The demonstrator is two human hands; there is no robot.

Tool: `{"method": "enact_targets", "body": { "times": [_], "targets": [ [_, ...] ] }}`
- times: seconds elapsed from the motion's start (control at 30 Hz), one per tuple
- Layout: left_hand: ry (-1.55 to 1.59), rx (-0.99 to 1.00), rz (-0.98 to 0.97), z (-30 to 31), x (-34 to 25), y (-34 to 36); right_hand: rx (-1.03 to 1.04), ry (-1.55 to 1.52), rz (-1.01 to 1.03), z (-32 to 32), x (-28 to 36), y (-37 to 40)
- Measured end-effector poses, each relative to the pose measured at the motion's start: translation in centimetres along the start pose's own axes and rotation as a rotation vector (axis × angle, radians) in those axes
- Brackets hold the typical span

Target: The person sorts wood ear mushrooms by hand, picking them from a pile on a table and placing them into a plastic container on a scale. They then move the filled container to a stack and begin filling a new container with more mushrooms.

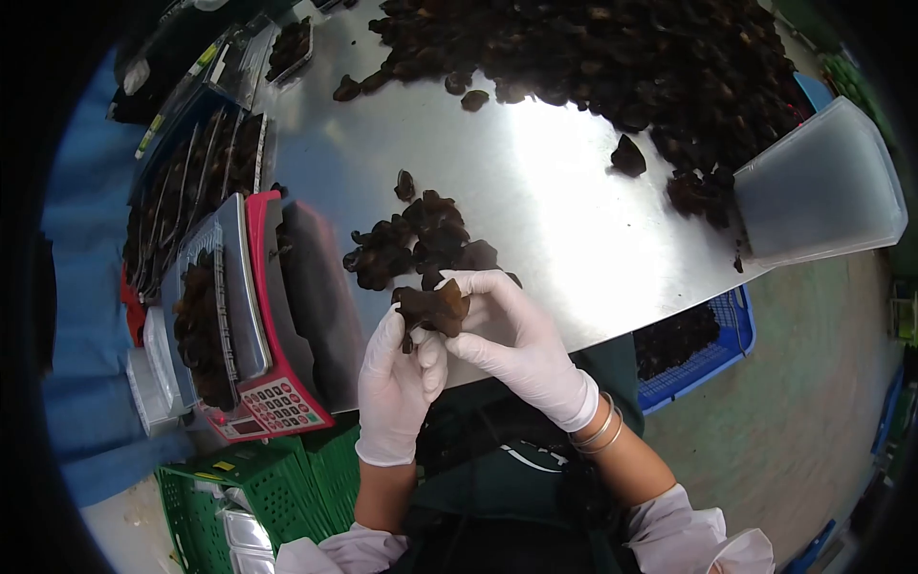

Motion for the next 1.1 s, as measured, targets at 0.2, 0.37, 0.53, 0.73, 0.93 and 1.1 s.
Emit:
{"method": "enact_targets", "body": {
  "times": [0.2,0.37,0.53,0.73,0.93,1.1],
  "targets": [
    [-0.081,0.099,-0.020,0.0,0.0,0.3,-0.082,-0.315,-0.103,0.3,0.5,0.3],
    [-0.299,-0.137,-0.331,-0.2,0.3,0.1,-0.142,-0.428,-0.101,1.1,0.6,0.8],
    [-0.916,-0.196,-0.738,-1.1,0.5,-1.5,-0.081,-0.279,-0.034,0.9,0.6,1.2],
    [-0.262,-0.008,-0.309,0.2,1.7,-1.7,-0.105,-0.294,-0.112,1.8,0.4,1.6],
    [-0.392,-0.060,-0.205,-1.7,2.7,-1.5,-0.238,-0.443,-0.152,2.0,0.7,2.7],
    [-1.125,0.565,-0.527,-7.6,3.5,-0.4,-0.102,-1.551,0.364,10.0,-3.1,8.5]
  ]
}}
Point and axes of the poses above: each hand's wrist, its own y-axis away from the middle knuckle, its own z-axis out of the back of the hand, x = y × z, the point moved 1 cm from there along -y, towards the middle knuckle, and after that the axes turned 11 degrees about z, right-handed, at the moved point
